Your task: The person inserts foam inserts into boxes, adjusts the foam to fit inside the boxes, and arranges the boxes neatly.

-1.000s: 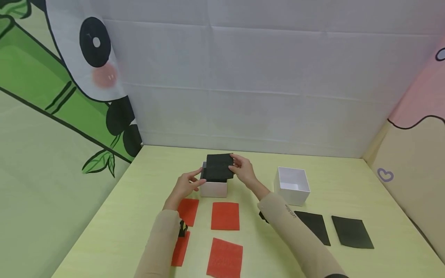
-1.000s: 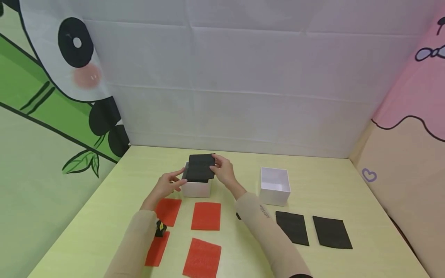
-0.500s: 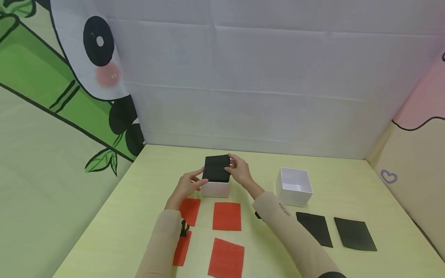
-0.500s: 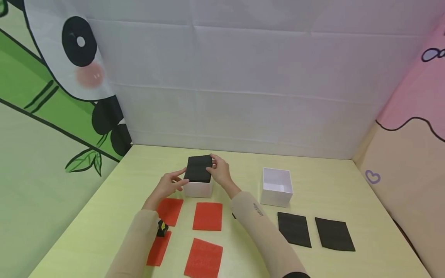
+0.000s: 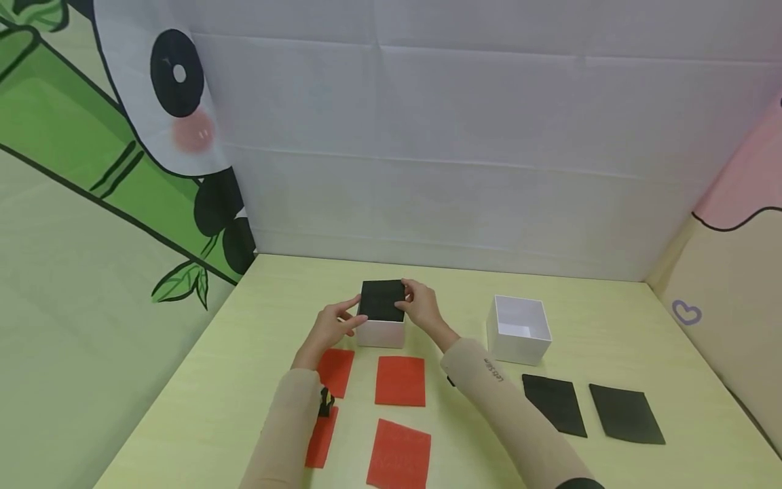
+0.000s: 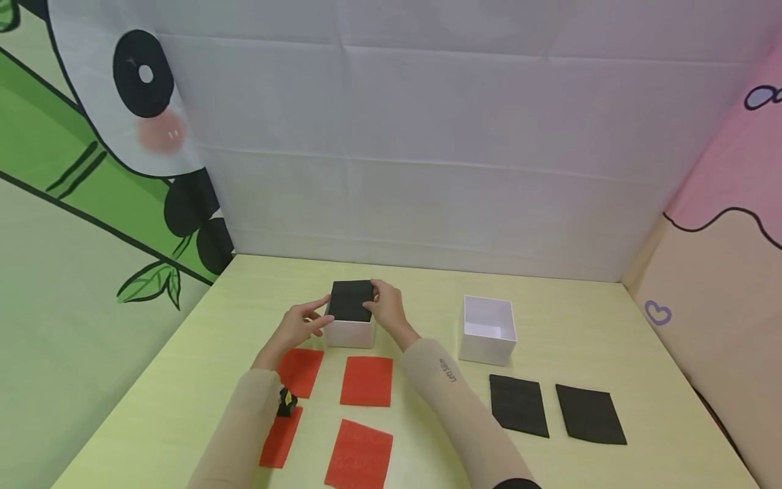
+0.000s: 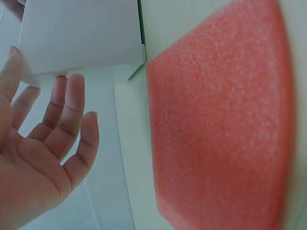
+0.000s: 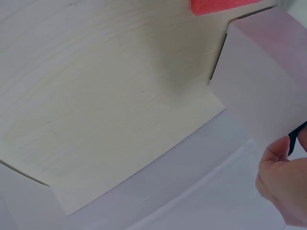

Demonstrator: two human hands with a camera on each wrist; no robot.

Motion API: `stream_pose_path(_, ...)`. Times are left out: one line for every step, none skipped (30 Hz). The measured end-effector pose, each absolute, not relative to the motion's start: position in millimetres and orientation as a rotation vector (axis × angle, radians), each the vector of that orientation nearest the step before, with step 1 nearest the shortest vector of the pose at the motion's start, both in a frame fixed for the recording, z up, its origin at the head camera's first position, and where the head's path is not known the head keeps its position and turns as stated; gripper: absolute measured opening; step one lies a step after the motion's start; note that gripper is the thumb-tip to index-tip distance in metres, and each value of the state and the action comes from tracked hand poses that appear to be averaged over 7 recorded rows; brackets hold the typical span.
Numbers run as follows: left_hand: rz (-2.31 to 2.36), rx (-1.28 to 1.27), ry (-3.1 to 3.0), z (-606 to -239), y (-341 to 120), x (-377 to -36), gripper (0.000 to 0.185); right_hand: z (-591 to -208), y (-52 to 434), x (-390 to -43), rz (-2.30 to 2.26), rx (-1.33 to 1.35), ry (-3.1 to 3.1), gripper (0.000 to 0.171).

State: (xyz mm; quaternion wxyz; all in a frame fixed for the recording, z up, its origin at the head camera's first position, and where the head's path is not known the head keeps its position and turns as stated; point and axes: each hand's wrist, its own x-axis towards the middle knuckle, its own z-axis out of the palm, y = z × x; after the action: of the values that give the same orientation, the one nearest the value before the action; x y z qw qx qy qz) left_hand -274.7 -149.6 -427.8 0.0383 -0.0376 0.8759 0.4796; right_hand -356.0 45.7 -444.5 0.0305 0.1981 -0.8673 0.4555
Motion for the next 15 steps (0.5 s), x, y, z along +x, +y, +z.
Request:
stream_pose_path(1.470, -0.117, 2.686, -428, -150, -275, 0.061, -435, 45, -349, 1.363, 0.590, -2.714, 0.053)
stream_pose_path(1.472, -0.118, 2.684, -428, -149, -274, 0.061, -431, 44, -346, 1.323, 0.605, -2.708, 0.052)
stream_pose_path(1.472, -0.121, 2.682, -427, -149, -274, 0.060, -436, 45, -349, 1.312, 0.652, -2.667, 0.050)
stream_pose_path(1.474, -0.121, 2.680, -427, -149, -274, 0.060, -432, 43, -346, 1.290, 0.652, -2.678, 0.049)
stream_pose_path(1.472, -0.123, 2.680, -427, -149, -274, 0.061, -428, 43, -343, 1.266, 0.655, -2.686, 0.048)
stream_pose_path(1.475, -0.126, 2.677, -427, -149, -274, 0.061, -429, 42, -344, 1.257, 0.649, -2.709, 0.049)
stream_pose_path(1.476, -0.127, 2.675, -427, -150, -274, 0.061, -424, 41, -340, 1.229, 0.649, -2.720, 0.048)
stream_pose_path(1.475, -0.127, 2.674, -427, -150, -274, 0.061, -424, 39, -339, 1.215, 0.635, -2.749, 0.047)
stream_pose_path(1.475, -0.126, 2.673, -427, -150, -273, 0.061, -424, 38, -339, 1.199, 0.617, -2.780, 0.046)
stream_pose_path(1.474, -0.125, 2.672, -427, -150, -273, 0.061, -413, 36, -330, 1.154, 0.572, -2.842, 0.045)
stream_pose_path(1.472, -0.123, 2.673, -427, -150, -273, 0.061, -411, 35, -328, 1.118, 0.578, -2.852, 0.043)
stream_pose_path(1.472, -0.122, 2.674, -427, -150, -273, 0.061, -410, 35, -326, 1.082, 0.590, -2.850, 0.042)
stream_pose_path(1.469, -0.121, 2.675, -427, -150, -273, 0.061, -408, 34, -324, 1.053, 0.589, -2.859, 0.040)
stream_pose_path(1.469, -0.121, 2.677, -427, -150, -272, 0.061, -406, 34, -322, 1.019, 0.594, -2.868, 0.039)
stream_pose_path(1.471, -0.122, 2.678, -426, -150, -272, 0.061, -406, 34, -321, 0.999, 0.600, -2.868, 0.039)
